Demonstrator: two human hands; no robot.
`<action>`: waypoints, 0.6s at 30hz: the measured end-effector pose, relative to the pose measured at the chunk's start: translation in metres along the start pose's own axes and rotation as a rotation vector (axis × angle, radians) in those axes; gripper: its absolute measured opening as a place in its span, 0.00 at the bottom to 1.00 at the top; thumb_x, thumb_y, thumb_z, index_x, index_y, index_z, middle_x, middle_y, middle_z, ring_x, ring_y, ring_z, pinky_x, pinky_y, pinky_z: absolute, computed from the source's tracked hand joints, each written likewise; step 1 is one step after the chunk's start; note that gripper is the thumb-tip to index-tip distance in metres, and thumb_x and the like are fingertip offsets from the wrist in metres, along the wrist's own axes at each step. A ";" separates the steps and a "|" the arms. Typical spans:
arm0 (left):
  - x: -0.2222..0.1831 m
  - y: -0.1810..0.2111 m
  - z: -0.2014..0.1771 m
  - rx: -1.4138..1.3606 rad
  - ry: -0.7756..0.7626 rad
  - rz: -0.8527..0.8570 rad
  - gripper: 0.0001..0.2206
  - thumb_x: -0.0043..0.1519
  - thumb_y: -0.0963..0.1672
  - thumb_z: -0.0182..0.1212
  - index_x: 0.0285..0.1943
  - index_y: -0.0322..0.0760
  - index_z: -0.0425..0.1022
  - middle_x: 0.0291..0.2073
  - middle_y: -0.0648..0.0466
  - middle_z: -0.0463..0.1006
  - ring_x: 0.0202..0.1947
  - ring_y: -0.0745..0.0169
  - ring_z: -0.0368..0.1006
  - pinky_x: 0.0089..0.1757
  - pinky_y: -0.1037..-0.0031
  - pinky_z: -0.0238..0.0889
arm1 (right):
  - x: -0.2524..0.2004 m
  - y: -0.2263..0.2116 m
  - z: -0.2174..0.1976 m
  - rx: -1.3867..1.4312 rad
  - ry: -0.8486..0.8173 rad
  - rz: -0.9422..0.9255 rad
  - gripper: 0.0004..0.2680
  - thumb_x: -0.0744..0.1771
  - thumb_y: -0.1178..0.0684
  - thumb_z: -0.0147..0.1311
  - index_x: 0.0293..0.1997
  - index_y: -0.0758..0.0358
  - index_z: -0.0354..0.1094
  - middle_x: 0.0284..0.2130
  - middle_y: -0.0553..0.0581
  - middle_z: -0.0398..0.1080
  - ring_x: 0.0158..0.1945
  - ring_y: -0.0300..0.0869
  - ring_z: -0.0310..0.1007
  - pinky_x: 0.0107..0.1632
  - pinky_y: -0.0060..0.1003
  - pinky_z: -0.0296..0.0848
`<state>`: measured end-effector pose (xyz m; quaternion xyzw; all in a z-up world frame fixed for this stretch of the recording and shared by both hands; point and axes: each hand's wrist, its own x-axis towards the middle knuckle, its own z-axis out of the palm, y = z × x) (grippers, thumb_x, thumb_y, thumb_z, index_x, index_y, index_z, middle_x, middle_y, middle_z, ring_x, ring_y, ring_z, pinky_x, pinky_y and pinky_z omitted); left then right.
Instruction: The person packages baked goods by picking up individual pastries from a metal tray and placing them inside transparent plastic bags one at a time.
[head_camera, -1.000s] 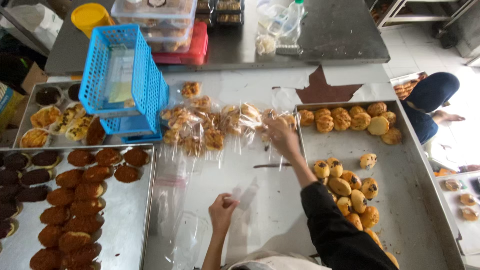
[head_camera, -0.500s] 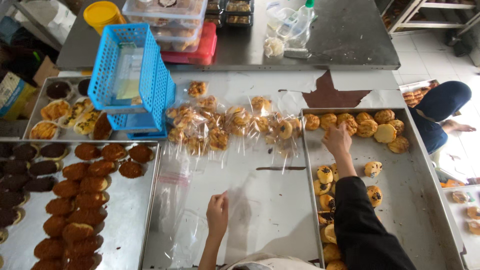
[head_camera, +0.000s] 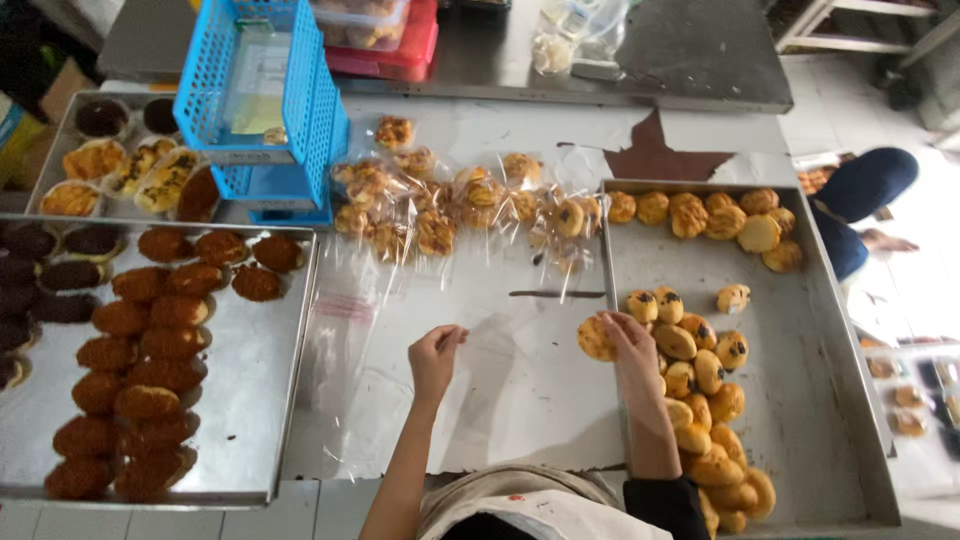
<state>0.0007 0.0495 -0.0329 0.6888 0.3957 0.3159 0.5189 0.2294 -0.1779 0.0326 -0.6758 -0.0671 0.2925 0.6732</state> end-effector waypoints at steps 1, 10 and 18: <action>0.006 0.000 0.000 0.005 -0.028 -0.016 0.09 0.62 0.43 0.64 0.39 0.28 0.83 0.30 0.51 0.86 0.32 0.68 0.82 0.37 0.78 0.72 | -0.008 0.002 0.006 -0.018 0.020 -0.041 0.12 0.69 0.51 0.54 0.57 0.65 0.71 0.47 0.54 0.76 0.51 0.37 0.74 0.53 0.30 0.74; 0.029 0.017 -0.032 -0.400 -0.228 -0.079 0.05 0.60 0.39 0.67 0.34 0.28 0.78 0.33 0.48 0.87 0.35 0.66 0.80 0.40 0.77 0.73 | -0.068 0.029 0.106 0.254 0.095 -0.097 0.14 0.70 0.51 0.54 0.56 0.74 0.73 0.49 0.60 0.75 0.52 0.42 0.75 0.54 0.36 0.74; 0.015 0.082 -0.073 -0.458 -0.251 0.076 0.01 0.60 0.36 0.64 0.36 0.30 0.77 0.34 0.46 0.86 0.35 0.62 0.83 0.40 0.75 0.75 | -0.045 -0.036 0.119 0.342 -0.035 -0.105 0.19 0.65 0.62 0.53 0.66 0.64 0.64 0.59 0.58 0.71 0.58 0.44 0.71 0.60 0.38 0.72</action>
